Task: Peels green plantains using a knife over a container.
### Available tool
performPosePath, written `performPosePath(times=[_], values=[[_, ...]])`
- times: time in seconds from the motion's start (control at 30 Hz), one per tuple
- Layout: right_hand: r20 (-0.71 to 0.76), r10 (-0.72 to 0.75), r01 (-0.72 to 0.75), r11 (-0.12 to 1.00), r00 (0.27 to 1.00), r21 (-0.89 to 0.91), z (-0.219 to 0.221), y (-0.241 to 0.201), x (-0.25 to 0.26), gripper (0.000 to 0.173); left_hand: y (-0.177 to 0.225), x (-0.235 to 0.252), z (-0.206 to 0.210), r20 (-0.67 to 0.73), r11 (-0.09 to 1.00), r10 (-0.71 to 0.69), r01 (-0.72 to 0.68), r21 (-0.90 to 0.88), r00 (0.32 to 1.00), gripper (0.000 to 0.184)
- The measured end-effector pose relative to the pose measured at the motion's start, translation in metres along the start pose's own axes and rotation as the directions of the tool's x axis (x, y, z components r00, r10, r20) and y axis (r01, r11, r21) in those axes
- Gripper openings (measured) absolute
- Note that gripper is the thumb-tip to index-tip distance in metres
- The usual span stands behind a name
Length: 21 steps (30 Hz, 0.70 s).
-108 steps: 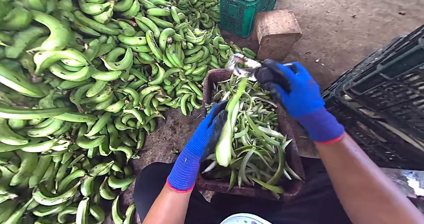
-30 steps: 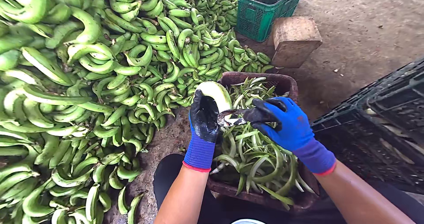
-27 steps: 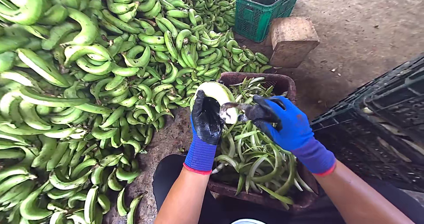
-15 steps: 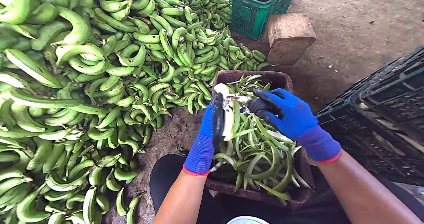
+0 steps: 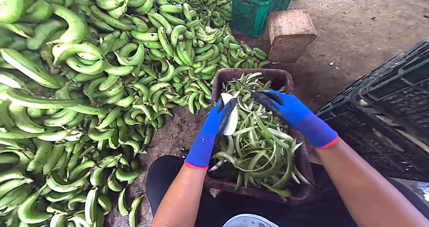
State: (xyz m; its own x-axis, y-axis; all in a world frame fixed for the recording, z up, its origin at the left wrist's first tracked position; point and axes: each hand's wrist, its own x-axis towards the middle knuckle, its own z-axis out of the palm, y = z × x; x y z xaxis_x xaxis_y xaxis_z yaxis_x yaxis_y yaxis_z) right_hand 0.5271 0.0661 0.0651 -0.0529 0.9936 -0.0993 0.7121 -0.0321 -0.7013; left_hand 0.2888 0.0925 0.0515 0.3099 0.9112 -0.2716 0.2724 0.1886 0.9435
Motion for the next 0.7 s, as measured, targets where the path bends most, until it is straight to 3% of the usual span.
performPosePath(times=[0.13, 0.27, 0.37, 0.47, 0.57, 0.63, 0.7], values=[[-0.008, -0.274, 0.262, 0.927, 0.962, -0.268, 0.015, -0.005, -0.013, 0.06, -0.015, -0.002, -0.01, -0.023, 0.965, -0.014, 0.007, -0.261, 1.0, 0.038], [-0.013, -0.577, 0.519, 0.744, 0.817, -0.421, 0.03, 0.006, -0.02, 0.056, -0.013, -0.001, -0.014, 0.048, 0.84, -0.071, 0.086, -0.536, 0.996, 0.051], [-0.069, -0.677, 0.574, 0.67, 0.733, -0.471, 0.027, 0.008, -0.022, 0.052, 0.0, -0.004, -0.014, 0.0, 0.755, -0.11, 0.083, -0.651, 0.994, 0.043], [-0.114, -0.701, 0.561, 0.647, 0.704, -0.516, 0.022, 0.007, -0.024, 0.051, 0.004, -0.006, -0.015, 0.016, 0.691, -0.069, 0.06, -0.721, 0.997, 0.043], [-0.133, -0.596, 0.483, 0.745, 0.792, -0.461, 0.025, -0.002, -0.027, 0.053, 0.002, -0.011, -0.003, -0.052, 0.789, -0.014, -0.021, -0.613, 0.999, 0.047], [-0.118, -0.339, 0.291, 0.907, 0.933, -0.304, 0.023, -0.016, -0.03, 0.054, 0.0, -0.018, 0.007, -0.133, 0.896, 0.139, -0.182, -0.404, 0.981, 0.043], [-0.027, -0.023, 0.019, 0.993, 0.999, -0.114, 0.016, -0.025, -0.024, 0.043, 0.005, -0.023, 0.016, -0.135, 0.932, 0.233, -0.261, -0.252, 0.963, 0.046]])
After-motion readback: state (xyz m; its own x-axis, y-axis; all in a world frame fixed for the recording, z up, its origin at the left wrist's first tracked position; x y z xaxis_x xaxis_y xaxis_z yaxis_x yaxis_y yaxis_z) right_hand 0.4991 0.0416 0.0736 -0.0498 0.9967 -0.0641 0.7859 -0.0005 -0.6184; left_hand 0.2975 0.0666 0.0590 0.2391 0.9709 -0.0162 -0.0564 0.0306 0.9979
